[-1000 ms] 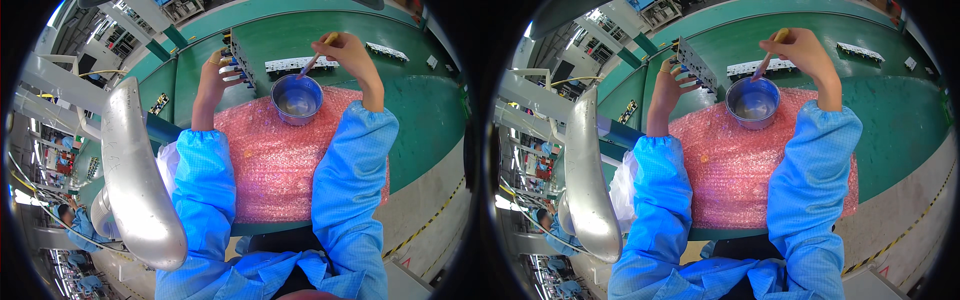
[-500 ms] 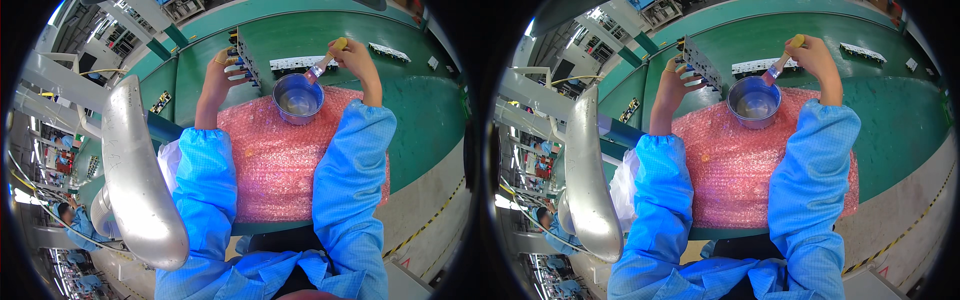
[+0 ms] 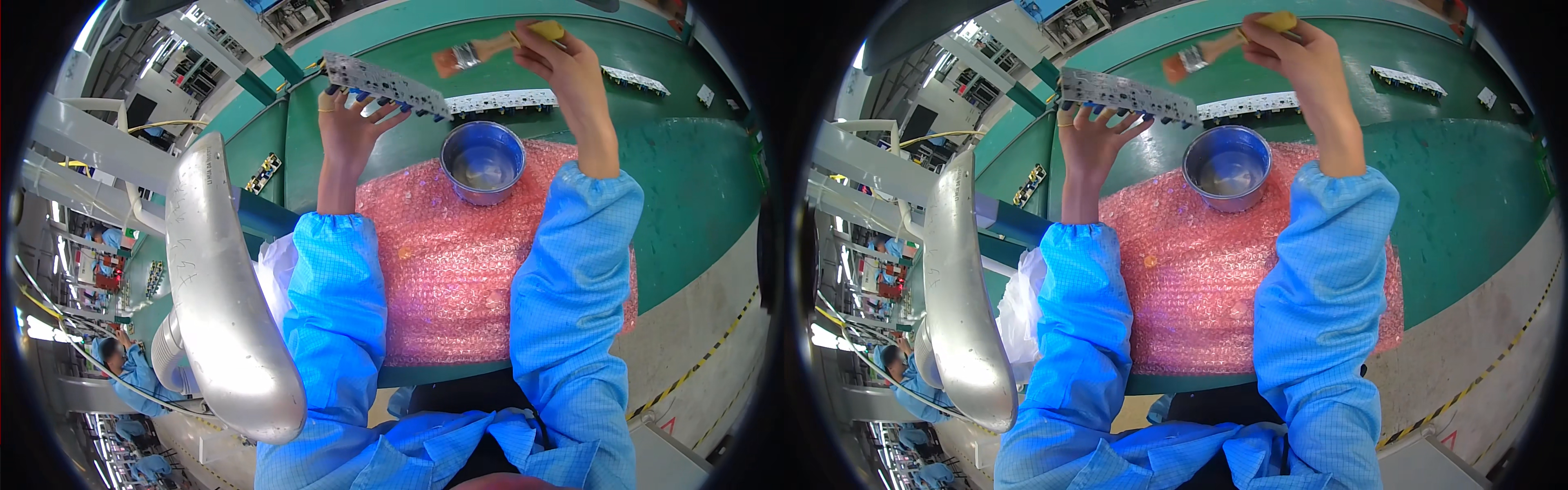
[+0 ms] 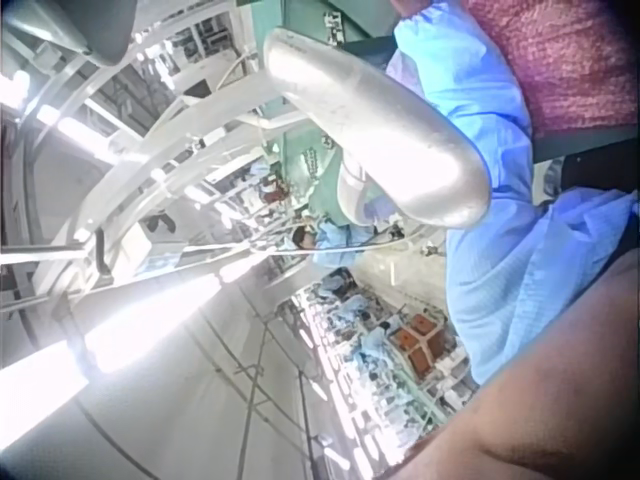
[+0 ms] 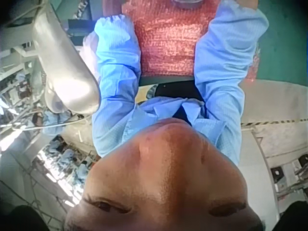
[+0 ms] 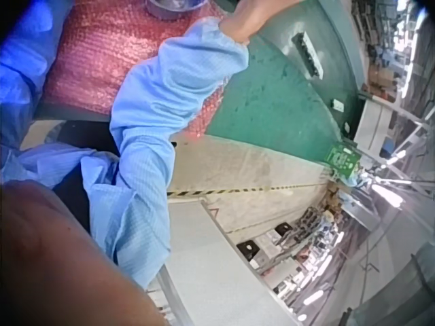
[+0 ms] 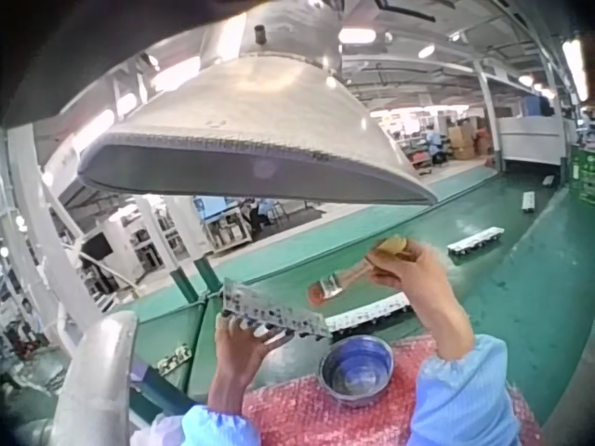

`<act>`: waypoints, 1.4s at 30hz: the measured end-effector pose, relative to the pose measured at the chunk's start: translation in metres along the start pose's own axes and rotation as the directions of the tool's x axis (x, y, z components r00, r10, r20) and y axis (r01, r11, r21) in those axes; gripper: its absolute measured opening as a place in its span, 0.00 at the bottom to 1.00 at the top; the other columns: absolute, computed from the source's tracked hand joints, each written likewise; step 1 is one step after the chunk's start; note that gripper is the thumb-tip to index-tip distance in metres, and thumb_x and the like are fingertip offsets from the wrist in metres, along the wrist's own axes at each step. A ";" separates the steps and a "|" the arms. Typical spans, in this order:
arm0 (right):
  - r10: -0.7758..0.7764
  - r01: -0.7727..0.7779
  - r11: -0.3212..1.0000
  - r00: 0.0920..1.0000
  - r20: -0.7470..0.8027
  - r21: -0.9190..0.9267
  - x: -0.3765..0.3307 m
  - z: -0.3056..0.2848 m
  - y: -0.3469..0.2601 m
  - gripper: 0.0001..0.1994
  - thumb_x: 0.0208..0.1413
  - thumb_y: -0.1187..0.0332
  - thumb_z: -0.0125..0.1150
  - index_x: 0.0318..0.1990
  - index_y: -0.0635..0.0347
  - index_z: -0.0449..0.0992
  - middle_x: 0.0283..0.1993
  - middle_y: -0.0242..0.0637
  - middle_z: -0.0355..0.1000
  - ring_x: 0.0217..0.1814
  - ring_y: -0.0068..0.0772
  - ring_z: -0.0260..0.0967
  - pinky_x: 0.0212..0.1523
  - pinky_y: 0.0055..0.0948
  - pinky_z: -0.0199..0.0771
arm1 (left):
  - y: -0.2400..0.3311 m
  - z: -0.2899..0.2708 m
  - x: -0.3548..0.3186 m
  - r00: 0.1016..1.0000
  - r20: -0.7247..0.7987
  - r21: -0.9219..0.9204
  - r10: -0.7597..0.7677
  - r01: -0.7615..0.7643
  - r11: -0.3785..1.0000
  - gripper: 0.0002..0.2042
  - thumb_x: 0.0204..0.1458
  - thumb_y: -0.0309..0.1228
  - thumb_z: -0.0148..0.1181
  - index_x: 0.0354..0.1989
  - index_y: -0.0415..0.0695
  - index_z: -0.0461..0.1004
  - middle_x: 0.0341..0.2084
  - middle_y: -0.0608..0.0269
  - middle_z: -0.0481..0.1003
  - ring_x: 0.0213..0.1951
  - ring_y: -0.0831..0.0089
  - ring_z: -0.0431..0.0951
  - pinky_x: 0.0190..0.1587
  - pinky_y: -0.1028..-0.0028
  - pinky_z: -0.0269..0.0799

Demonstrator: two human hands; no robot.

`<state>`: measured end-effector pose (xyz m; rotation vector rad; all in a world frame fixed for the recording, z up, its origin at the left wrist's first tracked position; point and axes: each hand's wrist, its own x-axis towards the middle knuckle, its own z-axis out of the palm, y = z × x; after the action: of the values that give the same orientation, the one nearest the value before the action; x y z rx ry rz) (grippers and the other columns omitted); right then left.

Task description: Clean the surfaces of multiple small circuit boards using a brush and a liquid solution.

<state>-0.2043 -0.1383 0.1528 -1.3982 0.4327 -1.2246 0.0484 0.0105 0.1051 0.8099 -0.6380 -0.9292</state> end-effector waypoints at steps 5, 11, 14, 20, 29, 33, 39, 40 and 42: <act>-0.032 0.007 0.946 0.997 0.072 0.324 0.005 0.026 0.008 0.15 0.57 0.70 0.62 0.49 0.68 0.74 0.45 0.37 0.75 0.44 0.28 0.75 0.48 0.26 0.78 | -0.008 0.016 -0.004 0.991 0.128 -0.240 0.037 -0.005 0.971 0.32 0.54 0.51 0.52 0.60 0.40 0.57 0.57 0.45 0.57 0.57 0.36 0.61 0.59 0.32 0.61; -0.072 0.006 0.929 0.984 0.163 0.371 -0.008 0.053 0.003 0.14 0.58 0.68 0.61 0.49 0.67 0.75 0.44 0.36 0.75 0.44 0.27 0.75 0.48 0.26 0.78 | -0.017 0.034 -0.013 0.968 0.230 -0.235 0.095 -0.039 0.971 0.32 0.55 0.50 0.50 0.64 0.44 0.55 0.61 0.50 0.57 0.61 0.38 0.57 0.61 0.31 0.55; -0.083 0.016 0.936 0.981 0.175 0.352 -0.013 0.060 -0.002 0.14 0.59 0.68 0.61 0.49 0.67 0.75 0.44 0.36 0.75 0.44 0.27 0.75 0.48 0.27 0.78 | -0.019 0.039 -0.015 0.957 0.267 -0.236 0.117 -0.053 0.970 0.33 0.55 0.50 0.51 0.65 0.45 0.55 0.63 0.51 0.57 0.63 0.39 0.56 0.62 0.31 0.53; -0.065 0.025 0.969 0.986 0.157 0.244 -0.015 0.066 -0.001 0.13 0.56 0.67 0.64 0.45 0.67 0.77 0.40 0.40 0.77 0.38 0.28 0.77 0.44 0.23 0.80 | -0.021 0.039 -0.017 0.938 0.308 -0.227 0.157 -0.087 0.970 0.36 0.53 0.53 0.54 0.66 0.47 0.54 0.65 0.52 0.55 0.64 0.39 0.55 0.63 0.31 0.52; -0.049 0.038 0.976 0.998 -0.049 -0.214 0.009 0.001 0.018 0.14 0.57 0.66 0.63 0.45 0.68 0.77 0.39 0.37 0.75 0.38 0.26 0.75 0.45 0.22 0.78 | -0.014 0.037 -0.014 0.955 0.225 -0.260 0.194 -0.134 0.956 0.38 0.49 0.53 0.57 0.66 0.48 0.53 0.66 0.54 0.54 0.65 0.34 0.51 0.63 0.30 0.50; -0.071 0.060 0.987 0.995 -0.073 -0.149 0.004 0.004 0.008 0.13 0.57 0.67 0.63 0.44 0.68 0.77 0.40 0.37 0.75 0.39 0.27 0.75 0.45 0.23 0.78 | -0.016 0.037 -0.014 0.959 0.220 -0.240 0.177 -0.123 0.963 0.38 0.49 0.53 0.57 0.66 0.48 0.52 0.66 0.53 0.54 0.64 0.32 0.51 0.63 0.30 0.50; -0.024 0.025 0.999 0.999 0.049 -0.024 0.001 0.021 0.011 0.13 0.56 0.68 0.64 0.43 0.69 0.78 0.40 0.37 0.75 0.40 0.26 0.74 0.45 0.23 0.78 | -0.011 0.043 -0.019 0.954 0.214 -0.309 0.211 -0.138 0.941 0.40 0.50 0.57 0.54 0.68 0.51 0.51 0.67 0.48 0.50 0.63 0.30 0.52 0.63 0.29 0.51; -0.035 0.035 0.998 0.999 0.004 -0.061 0.006 0.008 0.017 0.13 0.56 0.68 0.64 0.43 0.69 0.78 0.39 0.37 0.75 0.40 0.26 0.74 0.45 0.23 0.78 | -0.010 0.043 -0.018 0.953 0.218 -0.313 0.209 -0.135 0.940 0.40 0.50 0.57 0.54 0.68 0.51 0.51 0.67 0.48 0.50 0.63 0.30 0.52 0.63 0.29 0.51; -0.047 0.043 0.995 0.998 -0.035 -0.092 0.009 -0.010 0.020 0.13 0.56 0.68 0.64 0.43 0.69 0.78 0.39 0.37 0.75 0.39 0.26 0.74 0.45 0.23 0.78 | -0.008 0.040 -0.016 0.952 0.207 -0.319 0.226 -0.152 0.935 0.41 0.50 0.59 0.53 0.68 0.51 0.50 0.67 0.47 0.49 0.63 0.30 0.52 0.62 0.29 0.51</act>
<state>-0.2016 -0.1562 0.1363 -1.4715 0.4908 -1.2826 0.0068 0.0092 0.1186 0.3581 -0.7499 -0.9250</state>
